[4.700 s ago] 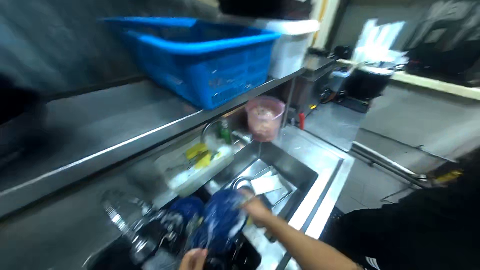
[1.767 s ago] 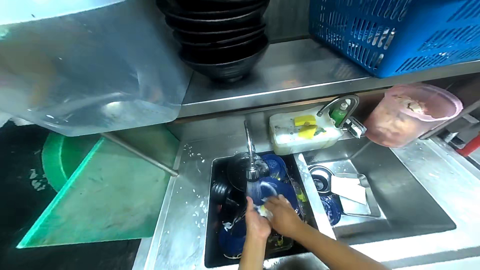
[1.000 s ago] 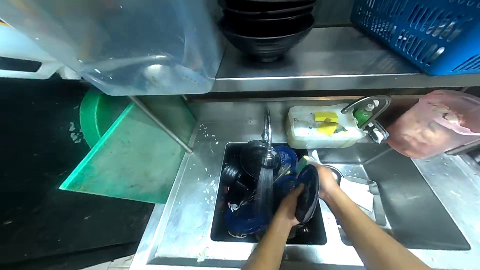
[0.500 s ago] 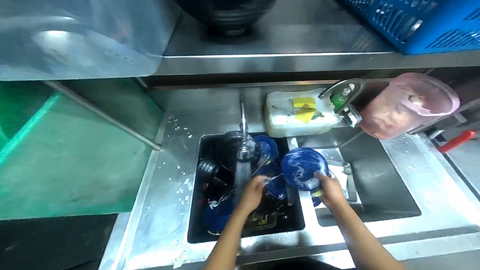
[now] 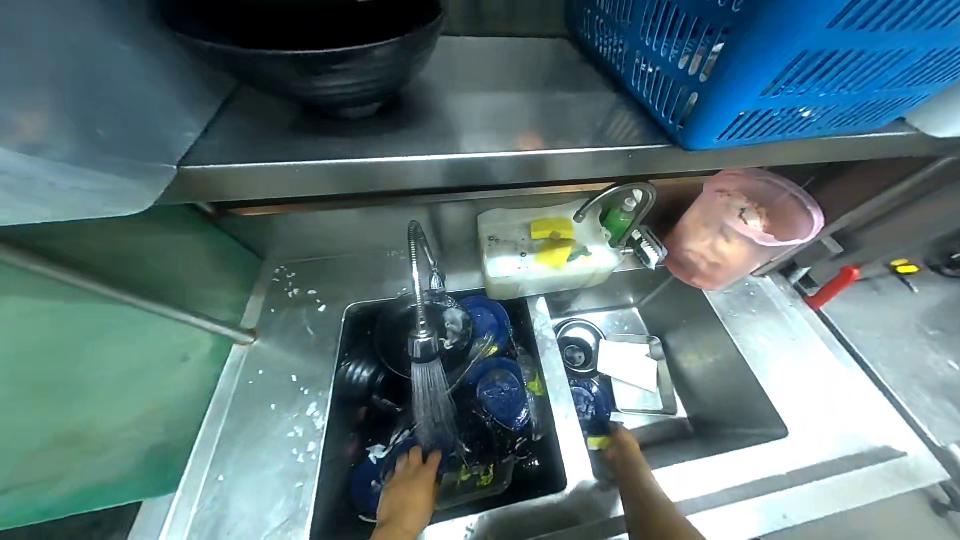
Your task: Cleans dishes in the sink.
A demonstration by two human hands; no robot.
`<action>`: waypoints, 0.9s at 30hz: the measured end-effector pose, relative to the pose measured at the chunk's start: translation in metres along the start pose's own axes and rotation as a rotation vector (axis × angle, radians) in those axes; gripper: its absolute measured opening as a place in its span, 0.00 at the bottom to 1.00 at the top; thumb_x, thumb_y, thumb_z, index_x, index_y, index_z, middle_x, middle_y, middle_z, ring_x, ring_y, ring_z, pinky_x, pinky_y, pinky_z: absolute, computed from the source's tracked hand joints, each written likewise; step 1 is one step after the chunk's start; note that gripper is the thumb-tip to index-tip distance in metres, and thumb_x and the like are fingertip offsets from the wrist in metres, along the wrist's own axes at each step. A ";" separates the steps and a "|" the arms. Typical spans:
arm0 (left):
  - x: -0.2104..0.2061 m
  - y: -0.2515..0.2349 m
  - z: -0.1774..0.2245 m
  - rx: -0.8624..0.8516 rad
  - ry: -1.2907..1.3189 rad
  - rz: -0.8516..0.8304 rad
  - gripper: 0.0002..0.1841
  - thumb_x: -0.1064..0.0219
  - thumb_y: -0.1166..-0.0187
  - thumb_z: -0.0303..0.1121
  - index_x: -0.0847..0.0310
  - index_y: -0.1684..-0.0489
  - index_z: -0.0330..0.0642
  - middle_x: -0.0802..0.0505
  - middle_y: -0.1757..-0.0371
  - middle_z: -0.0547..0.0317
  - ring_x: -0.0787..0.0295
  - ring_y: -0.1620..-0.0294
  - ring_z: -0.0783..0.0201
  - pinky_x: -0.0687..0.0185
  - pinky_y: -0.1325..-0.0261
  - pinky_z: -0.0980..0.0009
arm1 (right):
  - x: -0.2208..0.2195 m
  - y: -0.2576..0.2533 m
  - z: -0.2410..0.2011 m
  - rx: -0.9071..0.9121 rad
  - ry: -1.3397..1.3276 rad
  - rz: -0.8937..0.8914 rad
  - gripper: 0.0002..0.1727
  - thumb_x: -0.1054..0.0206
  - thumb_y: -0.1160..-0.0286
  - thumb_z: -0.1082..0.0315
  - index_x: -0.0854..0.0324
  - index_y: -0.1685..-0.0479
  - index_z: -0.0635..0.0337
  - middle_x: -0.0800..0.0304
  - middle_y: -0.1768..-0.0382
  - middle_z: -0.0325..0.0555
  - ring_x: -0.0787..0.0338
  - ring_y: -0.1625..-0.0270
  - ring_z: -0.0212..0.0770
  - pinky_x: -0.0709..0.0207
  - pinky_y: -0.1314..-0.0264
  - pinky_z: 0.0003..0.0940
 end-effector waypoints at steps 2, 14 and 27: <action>0.001 0.003 -0.005 -0.018 0.045 0.026 0.28 0.31 0.20 0.50 0.25 0.19 0.61 0.24 0.19 0.41 0.33 0.16 0.37 0.31 0.21 0.38 | -0.001 -0.003 -0.006 0.015 0.010 0.022 0.22 0.37 0.15 0.59 0.23 0.35 0.69 0.16 0.44 0.64 0.15 0.47 0.56 0.20 0.48 0.59; 0.083 0.022 -0.049 0.167 1.155 0.697 0.23 0.40 0.20 0.26 0.27 0.24 0.38 0.12 0.39 0.39 0.12 0.42 0.50 0.15 0.39 0.51 | -0.002 0.046 -0.073 0.415 0.236 -0.080 0.27 0.40 0.14 0.61 0.33 0.20 0.65 0.16 0.39 0.65 0.13 0.44 0.56 0.18 0.46 0.59; 0.081 -0.005 0.038 0.007 2.608 0.164 0.25 0.54 0.06 0.45 0.41 0.14 0.48 0.13 0.34 0.40 0.12 0.36 0.46 0.14 0.37 0.44 | -0.168 0.300 -0.019 1.402 1.427 -0.846 0.27 0.45 0.13 0.53 0.24 0.17 0.48 0.31 0.14 0.54 0.35 0.11 0.61 0.41 0.11 0.62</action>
Point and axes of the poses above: each hand's wrist, its own y-axis away from the middle knuckle, its own x-axis out of the back of the hand, z = x × y, the point moved 5 cm from there along -y, towards the middle knuckle
